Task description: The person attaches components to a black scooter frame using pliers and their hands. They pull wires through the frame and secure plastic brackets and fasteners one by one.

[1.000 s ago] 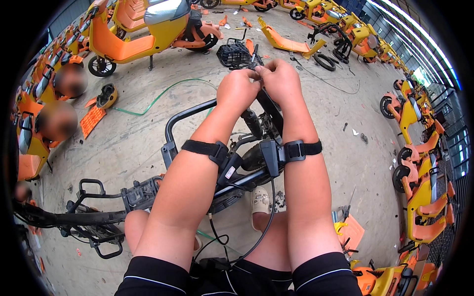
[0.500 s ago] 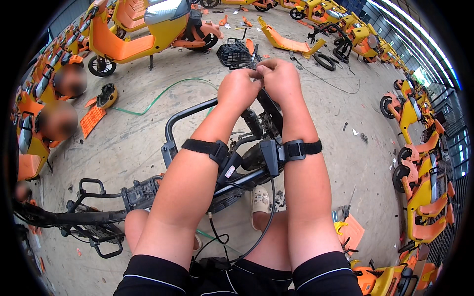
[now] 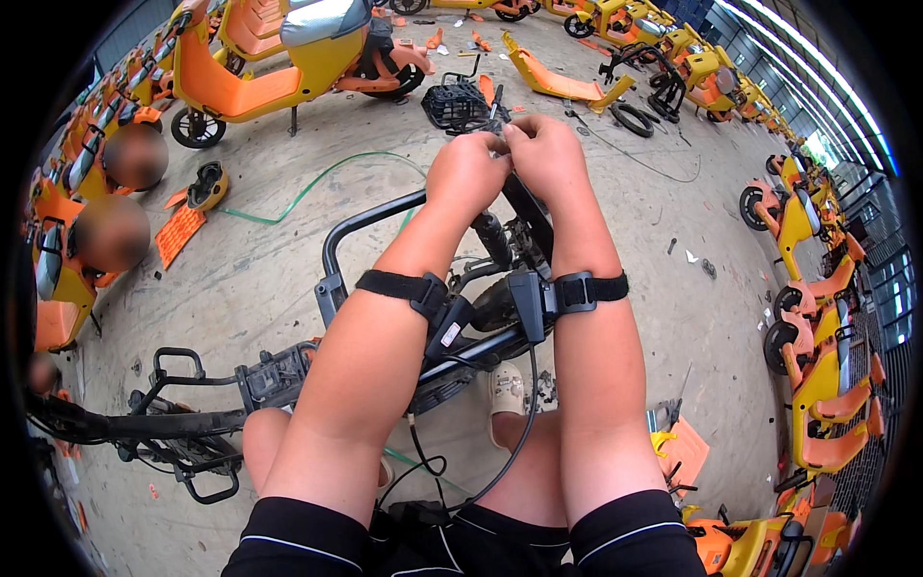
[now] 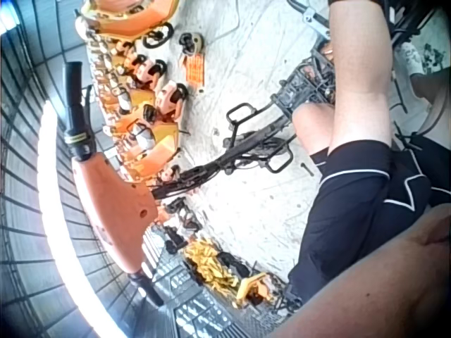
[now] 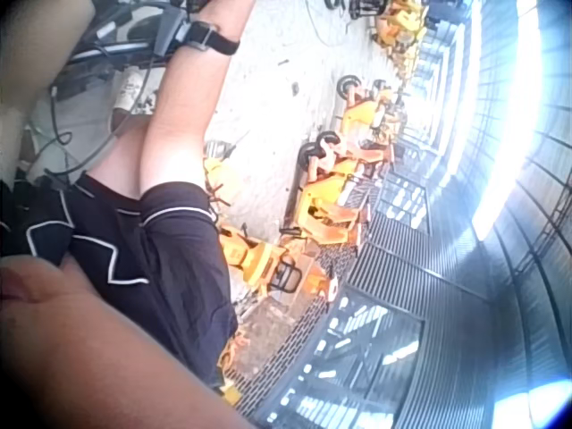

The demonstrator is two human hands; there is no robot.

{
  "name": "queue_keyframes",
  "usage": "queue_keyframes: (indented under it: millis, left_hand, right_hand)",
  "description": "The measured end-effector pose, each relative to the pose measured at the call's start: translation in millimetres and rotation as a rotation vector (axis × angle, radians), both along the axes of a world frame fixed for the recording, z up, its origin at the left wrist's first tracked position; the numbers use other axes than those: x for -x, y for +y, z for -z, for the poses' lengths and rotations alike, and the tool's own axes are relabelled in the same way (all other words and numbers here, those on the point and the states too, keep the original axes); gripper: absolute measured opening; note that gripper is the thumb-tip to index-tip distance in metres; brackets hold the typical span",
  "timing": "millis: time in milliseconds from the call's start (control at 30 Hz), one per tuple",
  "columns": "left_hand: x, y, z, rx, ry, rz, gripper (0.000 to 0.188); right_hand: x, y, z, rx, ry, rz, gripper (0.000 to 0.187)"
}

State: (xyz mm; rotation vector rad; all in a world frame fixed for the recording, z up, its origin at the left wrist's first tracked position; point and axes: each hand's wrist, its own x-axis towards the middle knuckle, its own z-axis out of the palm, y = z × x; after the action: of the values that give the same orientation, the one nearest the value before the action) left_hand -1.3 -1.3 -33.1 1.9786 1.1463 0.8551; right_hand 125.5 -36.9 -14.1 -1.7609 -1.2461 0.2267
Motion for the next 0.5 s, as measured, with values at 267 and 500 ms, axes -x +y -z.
queue_keyframes:
  millis: [267, 500]
  left_hand:
    - [-0.9, 1.7, 2.0, 0.009, 0.004, -0.006, 0.026]
    - [-1.9, 2.3, 1.4, 0.016, 0.008, -0.023, 0.027]
  right_hand:
    - [0.5, -2.0, -3.0, 0.024, -0.063, 0.015, 0.028]
    - [2.5, 2.9, 0.2, 0.024, -0.078, 0.066, 0.025]
